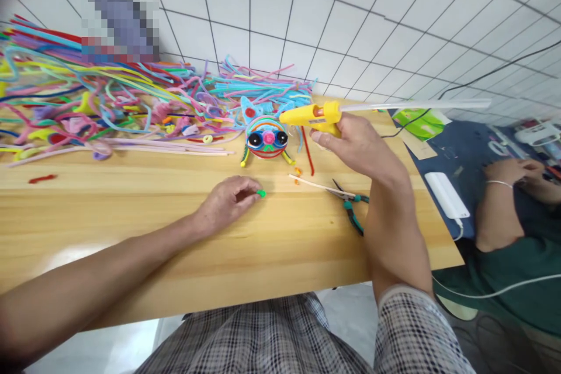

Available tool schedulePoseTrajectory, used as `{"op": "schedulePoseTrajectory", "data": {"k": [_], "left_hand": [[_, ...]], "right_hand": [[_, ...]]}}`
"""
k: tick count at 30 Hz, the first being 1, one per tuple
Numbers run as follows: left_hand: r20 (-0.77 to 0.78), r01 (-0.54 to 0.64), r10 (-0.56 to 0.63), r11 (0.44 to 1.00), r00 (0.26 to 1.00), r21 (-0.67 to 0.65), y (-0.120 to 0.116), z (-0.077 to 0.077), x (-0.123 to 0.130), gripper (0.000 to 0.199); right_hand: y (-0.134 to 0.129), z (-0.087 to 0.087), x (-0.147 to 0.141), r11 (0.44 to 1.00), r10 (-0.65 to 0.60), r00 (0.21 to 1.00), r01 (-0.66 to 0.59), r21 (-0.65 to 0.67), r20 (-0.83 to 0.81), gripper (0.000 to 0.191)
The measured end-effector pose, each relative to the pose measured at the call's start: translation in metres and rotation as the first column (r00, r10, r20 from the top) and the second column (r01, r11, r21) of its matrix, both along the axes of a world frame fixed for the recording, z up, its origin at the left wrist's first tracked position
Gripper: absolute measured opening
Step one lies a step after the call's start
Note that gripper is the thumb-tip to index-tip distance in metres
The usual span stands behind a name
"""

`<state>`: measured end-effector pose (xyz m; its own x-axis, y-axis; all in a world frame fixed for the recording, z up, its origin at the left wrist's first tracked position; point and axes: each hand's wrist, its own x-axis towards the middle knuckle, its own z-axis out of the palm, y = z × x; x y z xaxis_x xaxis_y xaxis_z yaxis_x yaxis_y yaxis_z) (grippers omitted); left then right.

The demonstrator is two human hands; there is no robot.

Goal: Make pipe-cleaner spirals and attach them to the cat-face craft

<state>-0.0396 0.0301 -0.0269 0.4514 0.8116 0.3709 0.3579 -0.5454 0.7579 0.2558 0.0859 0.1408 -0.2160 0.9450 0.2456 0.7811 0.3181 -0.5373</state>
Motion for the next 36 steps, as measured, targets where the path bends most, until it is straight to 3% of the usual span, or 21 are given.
{"op": "schedulePoseTrajectory", "data": {"k": [6,18,29,36], "left_hand": [[-0.028,0.009,-0.009,1.0,1.0,-0.004,-0.002,0.002,0.0,0.011],[-0.054,0.028,-0.021,0.99,0.998,0.138,-0.002,-0.005,0.0,0.015],[-0.114,0.017,0.0,0.99,0.993,0.142,-0.003,-0.004,0.0,0.012],[-0.106,0.015,0.001,0.987,0.994,0.158,-0.003,-0.004,0.0,0.011]], "right_hand": [[0.004,-0.001,-0.005,0.998,0.054,0.983,-0.058,0.017,0.174,0.034],[0.007,-0.014,-0.01,0.998,0.024,0.93,-0.044,0.048,0.366,0.028],[0.008,-0.017,-0.012,0.993,0.031,0.925,-0.07,0.09,0.378,0.024],[0.008,-0.015,-0.015,0.998,0.031,0.921,-0.052,0.045,0.389,0.023]]}}
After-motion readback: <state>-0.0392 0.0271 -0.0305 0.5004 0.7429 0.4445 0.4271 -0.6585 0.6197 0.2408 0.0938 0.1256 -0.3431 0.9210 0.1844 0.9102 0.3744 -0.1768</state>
